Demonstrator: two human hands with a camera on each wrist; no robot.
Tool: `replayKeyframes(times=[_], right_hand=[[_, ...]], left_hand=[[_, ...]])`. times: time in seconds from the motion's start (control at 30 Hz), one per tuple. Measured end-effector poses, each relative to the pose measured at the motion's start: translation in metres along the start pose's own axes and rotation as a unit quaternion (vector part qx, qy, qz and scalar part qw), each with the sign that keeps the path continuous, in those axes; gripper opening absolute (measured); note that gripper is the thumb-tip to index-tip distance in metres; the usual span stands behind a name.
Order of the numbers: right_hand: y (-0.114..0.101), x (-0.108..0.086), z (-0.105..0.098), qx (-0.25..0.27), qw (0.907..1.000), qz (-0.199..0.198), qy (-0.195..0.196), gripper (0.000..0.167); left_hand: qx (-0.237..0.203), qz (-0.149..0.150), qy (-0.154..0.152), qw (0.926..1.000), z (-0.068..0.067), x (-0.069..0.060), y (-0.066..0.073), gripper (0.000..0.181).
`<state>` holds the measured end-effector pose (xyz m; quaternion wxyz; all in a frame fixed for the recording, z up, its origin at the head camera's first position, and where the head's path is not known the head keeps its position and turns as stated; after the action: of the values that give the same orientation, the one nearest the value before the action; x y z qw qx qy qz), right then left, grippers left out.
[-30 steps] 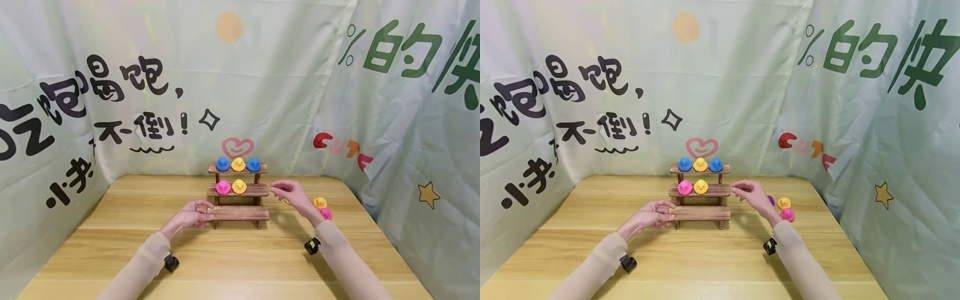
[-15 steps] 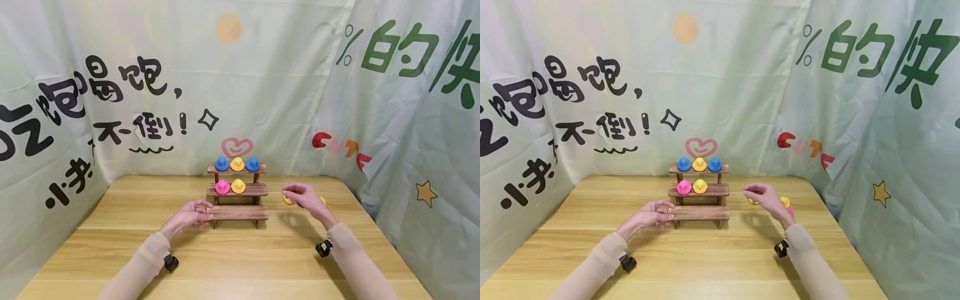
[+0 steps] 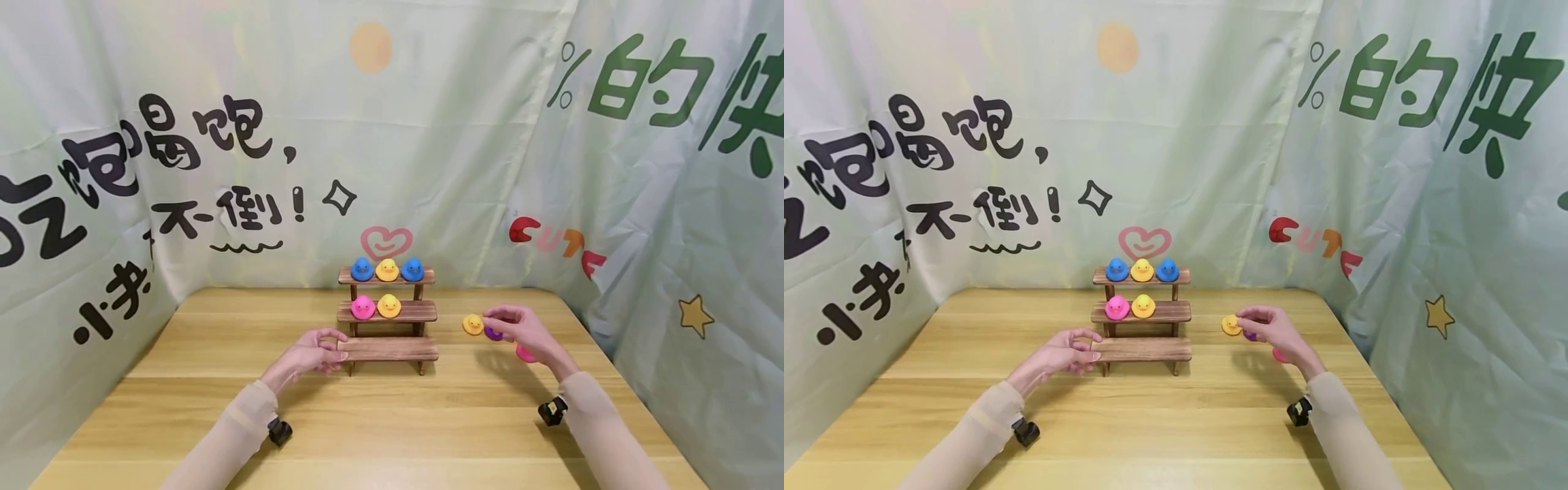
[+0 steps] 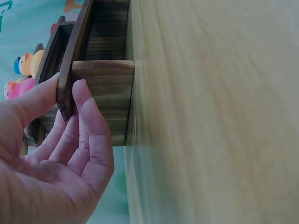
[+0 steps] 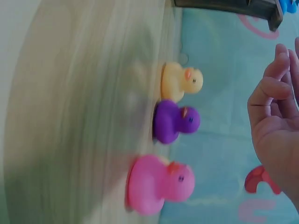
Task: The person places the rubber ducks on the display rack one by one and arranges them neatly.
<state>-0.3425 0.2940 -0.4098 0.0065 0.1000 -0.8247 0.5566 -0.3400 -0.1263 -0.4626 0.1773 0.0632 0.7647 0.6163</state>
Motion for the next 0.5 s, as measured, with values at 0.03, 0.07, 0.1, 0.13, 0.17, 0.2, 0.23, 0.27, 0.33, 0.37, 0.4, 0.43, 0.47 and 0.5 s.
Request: replayKeyframes(times=[0.03, 0.07, 0.1, 0.13, 0.17, 0.2, 0.23, 0.27, 0.33, 0.37, 0.4, 0.43, 0.47, 0.5], right_hand=[[0.001, -0.001, -0.003, -0.007, 1.0000, 0.002, 0.003, 0.039], [0.003, -0.003, -0.005, -0.012, 0.9999, 0.003, 0.006, 0.040], [0.004, -0.004, -0.007, -0.013, 0.9999, 0.006, 0.009, 0.040], [0.006, -0.005, -0.010, -0.013, 0.9998, 0.008, 0.013, 0.040], [0.008, -0.007, -0.012, -0.015, 0.9997, 0.012, 0.017, 0.040], [0.010, -0.008, -0.015, -0.018, 0.9995, 0.015, 0.022, 0.041], [0.011, -0.010, -0.017, -0.023, 0.9992, 0.018, 0.027, 0.043], [0.013, -0.011, -0.020, -0.026, 0.9989, 0.022, 0.032, 0.044], [0.017, -0.014, -0.025, -0.032, 0.9980, 0.029, 0.047, 0.046], [0.018, -0.015, -0.028, -0.038, 0.9975, 0.030, 0.051, 0.047], [0.019, -0.016, -0.031, -0.043, 0.9971, 0.030, 0.055, 0.047], [0.020, -0.016, -0.033, -0.049, 0.9968, 0.031, 0.056, 0.047], [0.021, -0.016, -0.034, -0.052, 0.9964, 0.033, 0.057, 0.047], [0.022, -0.016, -0.036, -0.058, 0.9960, 0.036, 0.057, 0.046]], left_hand=[[-0.001, 0.000, 0.000, 1.0000, 0.000, 0.000, 0.000, 0.049], [-0.001, 0.001, -0.001, 1.0000, 0.000, -0.001, 0.000, 0.049], [-0.001, 0.001, -0.001, 1.0000, 0.000, -0.001, -0.001, 0.049], [-0.002, 0.002, -0.002, 1.0000, 0.000, -0.002, -0.001, 0.049], [-0.002, 0.003, -0.001, 1.0000, 0.001, -0.002, -0.001, 0.049], [-0.001, 0.004, -0.002, 1.0000, 0.001, -0.002, -0.001, 0.049], [-0.001, 0.005, -0.002, 1.0000, 0.001, -0.002, -0.001, 0.049], [0.000, 0.005, -0.002, 1.0000, 0.001, -0.002, -0.001, 0.049], [0.001, 0.006, -0.001, 1.0000, 0.001, -0.002, -0.001, 0.048], [0.002, 0.007, 0.000, 1.0000, 0.001, -0.001, -0.001, 0.048], [0.003, 0.008, 0.000, 1.0000, 0.001, -0.001, -0.001, 0.048], [0.002, 0.007, 0.002, 1.0000, 0.001, -0.001, -0.001, 0.048], [0.002, 0.007, 0.003, 1.0000, 0.001, -0.001, -0.001, 0.047], [0.002, 0.007, 0.004, 1.0000, 0.000, -0.001, -0.001, 0.047]])
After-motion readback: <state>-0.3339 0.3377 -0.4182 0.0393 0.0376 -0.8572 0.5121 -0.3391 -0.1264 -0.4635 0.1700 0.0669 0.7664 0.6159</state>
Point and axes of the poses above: each hand's wrist, its own x-axis towards the middle knuckle, its own z-axis out of the palm, y = z × x, the point moved 6 cm from there along x, towards the middle knuckle, and after that the axes turned 4 degrees about y, right-handed, at the moved point
